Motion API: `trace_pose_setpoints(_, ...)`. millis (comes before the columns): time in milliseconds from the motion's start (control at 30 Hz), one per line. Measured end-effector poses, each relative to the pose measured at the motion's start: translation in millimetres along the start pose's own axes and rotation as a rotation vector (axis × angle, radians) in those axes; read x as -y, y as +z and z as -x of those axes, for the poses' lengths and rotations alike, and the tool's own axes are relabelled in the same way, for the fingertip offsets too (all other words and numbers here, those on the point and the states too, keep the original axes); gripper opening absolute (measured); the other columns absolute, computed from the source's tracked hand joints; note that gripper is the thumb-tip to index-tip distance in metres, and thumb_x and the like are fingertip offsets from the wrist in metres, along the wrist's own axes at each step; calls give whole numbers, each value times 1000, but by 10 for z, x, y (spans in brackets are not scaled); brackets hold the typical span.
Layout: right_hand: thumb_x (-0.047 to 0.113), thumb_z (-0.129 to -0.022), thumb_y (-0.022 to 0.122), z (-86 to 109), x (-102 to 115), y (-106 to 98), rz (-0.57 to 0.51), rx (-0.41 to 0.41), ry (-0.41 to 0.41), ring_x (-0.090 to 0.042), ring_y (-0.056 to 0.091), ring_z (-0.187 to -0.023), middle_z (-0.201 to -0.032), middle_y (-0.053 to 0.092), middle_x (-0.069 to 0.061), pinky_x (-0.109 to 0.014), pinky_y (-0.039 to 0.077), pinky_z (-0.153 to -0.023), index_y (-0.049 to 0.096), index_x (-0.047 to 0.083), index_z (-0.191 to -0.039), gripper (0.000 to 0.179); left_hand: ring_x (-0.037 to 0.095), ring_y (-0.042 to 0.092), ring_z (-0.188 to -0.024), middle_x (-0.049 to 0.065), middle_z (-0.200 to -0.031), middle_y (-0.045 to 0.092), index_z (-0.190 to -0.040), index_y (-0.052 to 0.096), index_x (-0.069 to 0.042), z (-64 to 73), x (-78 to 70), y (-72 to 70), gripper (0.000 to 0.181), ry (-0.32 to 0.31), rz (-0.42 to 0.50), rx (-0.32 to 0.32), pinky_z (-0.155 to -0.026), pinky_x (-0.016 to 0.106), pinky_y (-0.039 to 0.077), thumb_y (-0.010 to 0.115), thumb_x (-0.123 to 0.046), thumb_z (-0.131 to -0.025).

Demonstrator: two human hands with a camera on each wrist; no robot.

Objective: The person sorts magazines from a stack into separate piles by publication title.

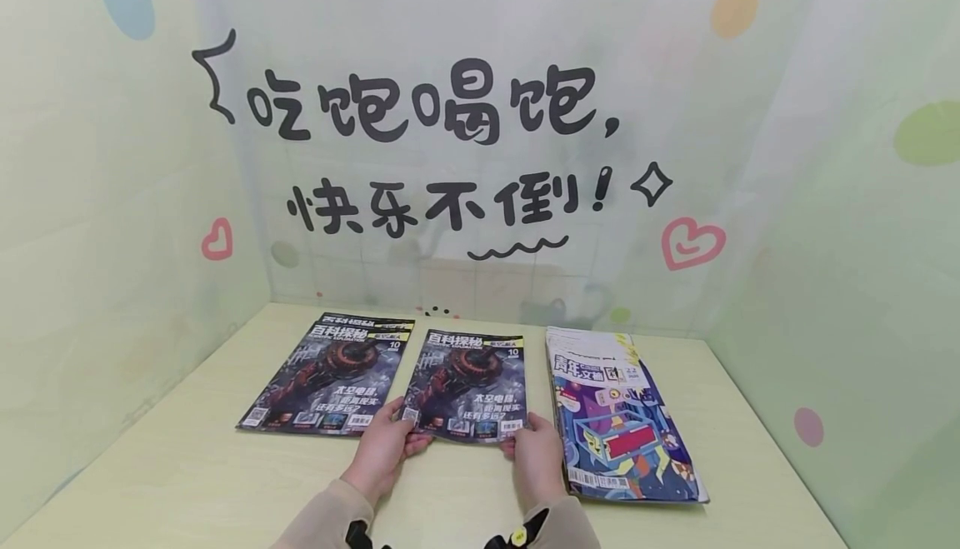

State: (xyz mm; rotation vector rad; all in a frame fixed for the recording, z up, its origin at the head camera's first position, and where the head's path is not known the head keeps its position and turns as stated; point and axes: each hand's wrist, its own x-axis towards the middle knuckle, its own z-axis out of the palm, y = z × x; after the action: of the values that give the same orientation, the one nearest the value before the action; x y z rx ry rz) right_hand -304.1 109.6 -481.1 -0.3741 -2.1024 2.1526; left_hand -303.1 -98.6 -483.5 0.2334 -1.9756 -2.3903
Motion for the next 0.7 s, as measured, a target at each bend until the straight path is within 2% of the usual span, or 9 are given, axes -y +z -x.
trace_pose_setpoints(167, -12, -85, 43, -11, -9, 6, 48, 8, -12, -13, 60, -57, -86, 62, -23, -25, 55, -54, 33, -25, -133, 50, 22, 61, -73, 41, -141, 26, -146, 15, 12, 0, 4, 2, 55, 2, -24, -4, -70, 31, 58, 33, 6, -96)
trace_pose_setpoints(367, -14, -83, 42, -7, -3, 10, 32, 0, -7, -13, 59, -59, -93, 62, -25, -25, 55, -55, 36, -23, -132, 51, 24, 61, -76, 42, -144, 18, -147, 12, 11, 19, -27, 13, 54, 2, -36, 5, -74, 33, 58, 33, 4, -98)
trace_pose_setpoints(700, -15, -82, 40, 25, 18, -4, -20, -10, -4, -14, 59, -61, -97, 61, -27, -25, 54, -56, 38, -21, -133, 51, 20, 63, -71, 43, -142, 19, -147, 15, 10, 19, -2, -4, 55, 8, 3, -8, -74, 32, 58, 34, 10, -95)
